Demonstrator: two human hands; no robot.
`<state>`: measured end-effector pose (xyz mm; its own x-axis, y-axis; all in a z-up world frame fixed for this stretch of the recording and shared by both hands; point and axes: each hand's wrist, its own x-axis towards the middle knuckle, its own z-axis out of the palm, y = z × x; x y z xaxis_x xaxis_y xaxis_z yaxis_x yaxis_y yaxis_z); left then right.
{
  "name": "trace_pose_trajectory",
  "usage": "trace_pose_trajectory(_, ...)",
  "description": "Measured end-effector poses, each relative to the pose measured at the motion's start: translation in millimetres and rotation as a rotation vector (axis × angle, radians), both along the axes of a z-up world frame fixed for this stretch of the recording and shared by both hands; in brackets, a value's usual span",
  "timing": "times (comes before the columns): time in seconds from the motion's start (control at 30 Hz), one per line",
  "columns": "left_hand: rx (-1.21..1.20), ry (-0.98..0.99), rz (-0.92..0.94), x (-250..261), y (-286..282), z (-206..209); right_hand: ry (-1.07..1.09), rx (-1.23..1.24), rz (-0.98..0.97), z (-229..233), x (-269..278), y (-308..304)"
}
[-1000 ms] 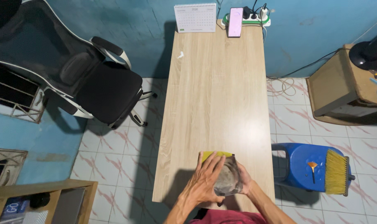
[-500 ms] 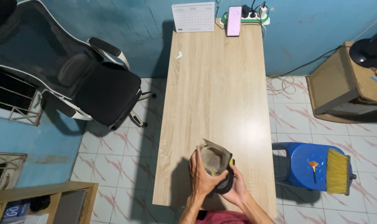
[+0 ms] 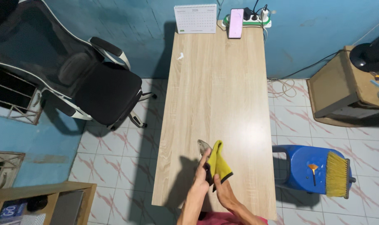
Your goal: The person wipes a black camera lens cap with a yellow cloth, then wipes a small white box with the same cloth. They place both items on a nearby shelf. Finally, they pick up a glass ashtray, scrape its contents into a yellow bag on the floor using a small orange scoop, and wipe the ashtray with the cloth.
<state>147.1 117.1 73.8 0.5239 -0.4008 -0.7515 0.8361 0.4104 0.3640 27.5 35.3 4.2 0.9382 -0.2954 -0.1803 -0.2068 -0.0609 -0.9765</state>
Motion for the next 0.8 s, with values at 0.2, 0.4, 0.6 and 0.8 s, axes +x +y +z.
trace_pose_trajectory(0.2, 0.174, 0.017, -0.082, -4, 4, 24, 0.021, -0.158, 0.050, 12, 14, -10)
trace_pose_trajectory(0.4, 0.277, -0.321, -0.273, -13, 13, 47, 0.474, 0.563, -0.146, 6, 45, -24)
trace_pose_trajectory(0.6, 0.731, -0.767, -0.744, -16, 20, 78, 0.542, 0.894, 0.031, 71, 79, -84)
trace_pose_trajectory(0.8, 0.875, -1.443, -1.014, -17, 40, 66, 0.675, 0.709, 0.338, 91, 90, -116)
